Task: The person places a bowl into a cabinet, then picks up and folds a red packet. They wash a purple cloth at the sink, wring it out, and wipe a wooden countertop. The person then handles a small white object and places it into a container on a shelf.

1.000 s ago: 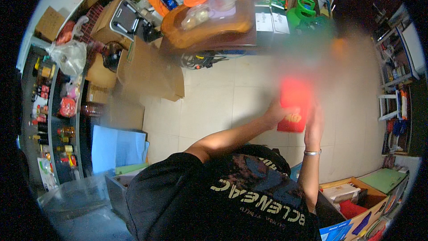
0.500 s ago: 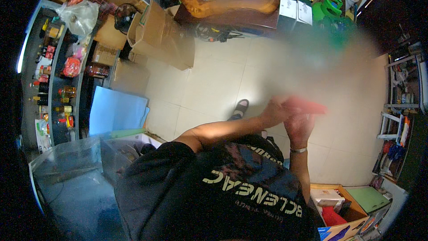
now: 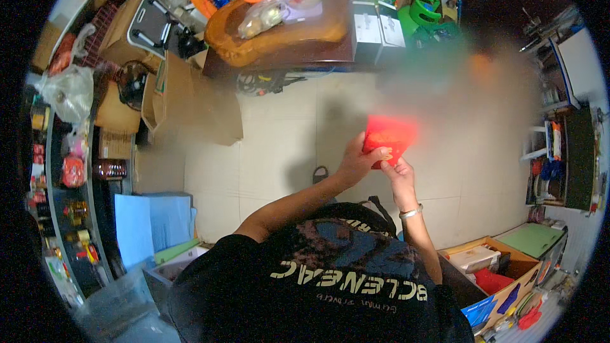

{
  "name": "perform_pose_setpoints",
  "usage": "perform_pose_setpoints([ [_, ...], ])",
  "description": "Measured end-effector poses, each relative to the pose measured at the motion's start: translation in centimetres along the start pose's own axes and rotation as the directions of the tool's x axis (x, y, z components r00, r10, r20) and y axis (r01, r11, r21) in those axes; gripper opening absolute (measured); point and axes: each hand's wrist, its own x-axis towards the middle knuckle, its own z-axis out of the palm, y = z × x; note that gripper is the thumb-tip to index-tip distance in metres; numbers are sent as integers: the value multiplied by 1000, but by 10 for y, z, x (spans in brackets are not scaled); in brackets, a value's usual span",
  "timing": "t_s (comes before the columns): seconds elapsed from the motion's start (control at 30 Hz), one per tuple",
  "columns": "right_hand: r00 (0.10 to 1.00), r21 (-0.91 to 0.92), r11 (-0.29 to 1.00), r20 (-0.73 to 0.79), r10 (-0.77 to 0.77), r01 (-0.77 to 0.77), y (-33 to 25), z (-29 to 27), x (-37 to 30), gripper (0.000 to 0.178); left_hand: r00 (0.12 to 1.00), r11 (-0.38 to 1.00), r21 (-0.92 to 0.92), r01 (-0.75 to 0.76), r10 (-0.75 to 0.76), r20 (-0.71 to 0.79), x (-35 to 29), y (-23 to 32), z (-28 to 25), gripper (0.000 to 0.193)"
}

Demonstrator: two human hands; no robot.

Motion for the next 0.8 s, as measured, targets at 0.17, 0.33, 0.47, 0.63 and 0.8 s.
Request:
perform_pose_setpoints([
  [0.17, 997, -180, 981, -18, 75, -77, 0, 22, 4, 34, 989, 984, -174, 46, -69, -128, 12, 2, -33, 33],
  [0.33, 994, -240, 966, -64, 87, -100, 13, 30, 7, 26, 981, 982, -167, 83, -110, -162, 25, -15, -71, 30],
  [0.47, 980, -133, 982, -166, 108, -131, -13, 45, 4, 26, 956, 868, -479, 135, -242, -168, 40, -27, -79, 35],
  [0.63, 982, -107, 990, -173, 71, -91, -16, 37, -16, 31, 970, 882, -411, 231, -243, 24, 40, -34, -88, 33],
  [0.8, 897, -205, 976, -440, -32, -66, 7, 22, -49, 32, 913, 909, -234, 343, -264, 311, 34, -11, -76, 27],
])
